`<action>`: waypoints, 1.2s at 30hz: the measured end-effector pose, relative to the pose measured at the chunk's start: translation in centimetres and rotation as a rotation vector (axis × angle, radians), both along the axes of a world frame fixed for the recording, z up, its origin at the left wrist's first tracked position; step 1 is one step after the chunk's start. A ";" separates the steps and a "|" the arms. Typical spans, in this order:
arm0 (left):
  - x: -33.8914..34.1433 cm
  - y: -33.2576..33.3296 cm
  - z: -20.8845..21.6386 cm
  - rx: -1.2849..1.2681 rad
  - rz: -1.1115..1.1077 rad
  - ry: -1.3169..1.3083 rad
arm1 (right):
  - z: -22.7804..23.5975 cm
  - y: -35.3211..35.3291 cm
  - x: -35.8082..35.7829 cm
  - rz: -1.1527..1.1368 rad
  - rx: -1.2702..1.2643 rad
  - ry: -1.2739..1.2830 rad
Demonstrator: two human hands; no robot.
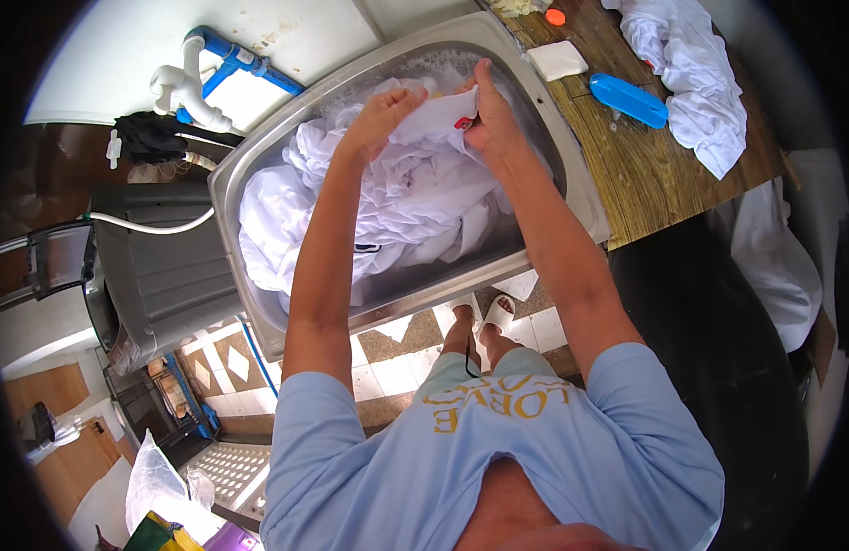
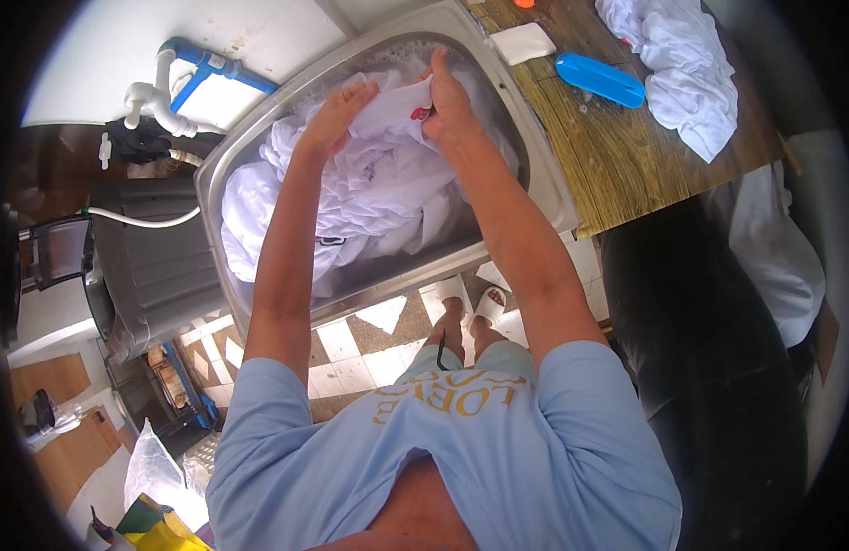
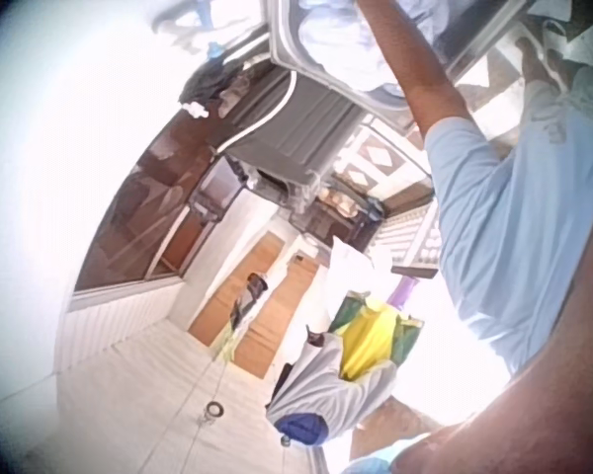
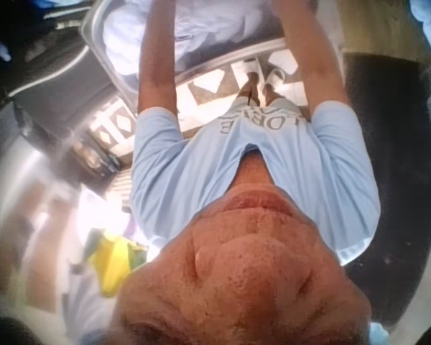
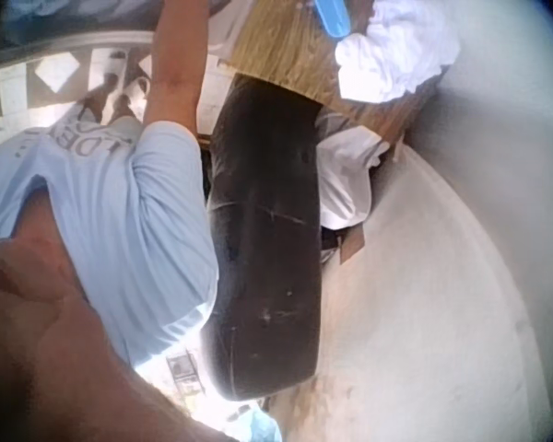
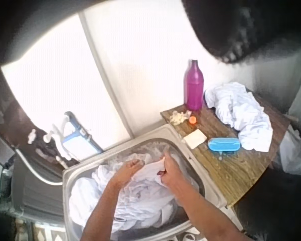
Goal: The person scrubs a white garment using a blue brush in a basin of soapy water and rubs the fabric against itself by hand.
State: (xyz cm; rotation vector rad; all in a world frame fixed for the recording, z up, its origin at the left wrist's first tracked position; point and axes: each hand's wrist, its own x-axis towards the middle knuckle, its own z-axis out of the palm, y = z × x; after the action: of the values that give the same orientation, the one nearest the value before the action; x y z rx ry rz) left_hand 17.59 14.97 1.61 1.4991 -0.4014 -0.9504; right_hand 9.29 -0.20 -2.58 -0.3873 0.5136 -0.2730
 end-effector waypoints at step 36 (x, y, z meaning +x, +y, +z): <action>-10.4 -18.0 2.4 0.534 -0.062 -1.351 | -0.9 1.7 -6.3 -0.127 0.341 -0.487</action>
State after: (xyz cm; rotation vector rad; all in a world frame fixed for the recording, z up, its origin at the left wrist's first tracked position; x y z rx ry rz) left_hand 7.22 -2.98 3.97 2.5010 -1.2057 0.0946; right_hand 2.96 1.53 -3.51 0.0488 0.0992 -0.3816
